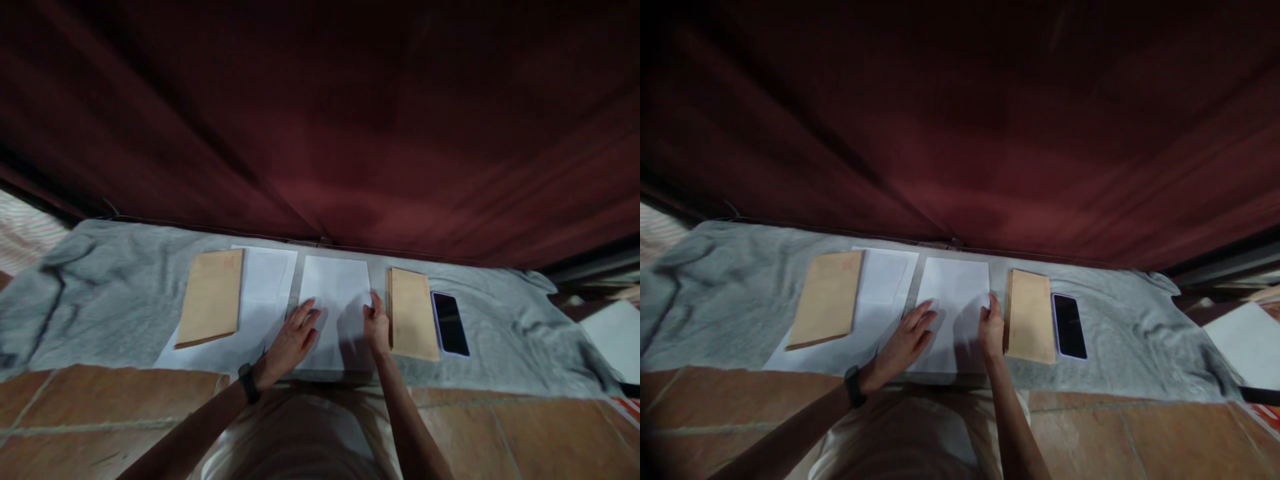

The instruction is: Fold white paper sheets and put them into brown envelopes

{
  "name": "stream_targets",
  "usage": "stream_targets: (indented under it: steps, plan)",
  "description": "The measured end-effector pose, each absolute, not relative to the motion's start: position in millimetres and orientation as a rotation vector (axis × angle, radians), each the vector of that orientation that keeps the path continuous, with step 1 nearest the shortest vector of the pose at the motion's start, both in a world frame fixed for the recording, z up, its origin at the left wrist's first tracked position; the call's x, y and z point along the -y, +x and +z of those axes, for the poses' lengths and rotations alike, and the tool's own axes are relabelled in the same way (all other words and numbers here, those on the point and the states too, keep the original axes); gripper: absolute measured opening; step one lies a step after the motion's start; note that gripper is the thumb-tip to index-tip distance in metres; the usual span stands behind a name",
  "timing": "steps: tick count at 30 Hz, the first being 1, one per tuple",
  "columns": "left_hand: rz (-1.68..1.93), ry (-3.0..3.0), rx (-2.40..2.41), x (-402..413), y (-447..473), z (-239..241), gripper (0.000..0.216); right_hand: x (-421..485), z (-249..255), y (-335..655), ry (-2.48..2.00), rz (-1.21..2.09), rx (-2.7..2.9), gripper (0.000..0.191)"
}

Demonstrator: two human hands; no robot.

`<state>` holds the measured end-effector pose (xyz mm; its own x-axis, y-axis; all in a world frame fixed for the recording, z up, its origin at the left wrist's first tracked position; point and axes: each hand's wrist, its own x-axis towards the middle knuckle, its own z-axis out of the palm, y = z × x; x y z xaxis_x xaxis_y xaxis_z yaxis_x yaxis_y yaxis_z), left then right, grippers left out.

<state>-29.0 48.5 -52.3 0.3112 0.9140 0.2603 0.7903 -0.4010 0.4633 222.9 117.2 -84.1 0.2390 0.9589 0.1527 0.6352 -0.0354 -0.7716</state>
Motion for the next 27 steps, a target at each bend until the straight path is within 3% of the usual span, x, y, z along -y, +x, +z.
stream_targets:
  steps: [8, 14, 27]
  plan:
    - [0.646, 2.422, -1.662, -55, -8, -51, 0.046, -107, -60, 210, -1.736, 0.138, 1.838, 0.045]
    - [0.519, 2.455, -1.795, -95, 45, -55, 0.064, -115, -60, 169, -1.505, 0.348, 2.085, 0.050]
    - [0.432, 2.335, -1.995, -116, 32, -60, 0.059, -146, -67, 175, -1.651, 0.162, 2.149, 0.055]
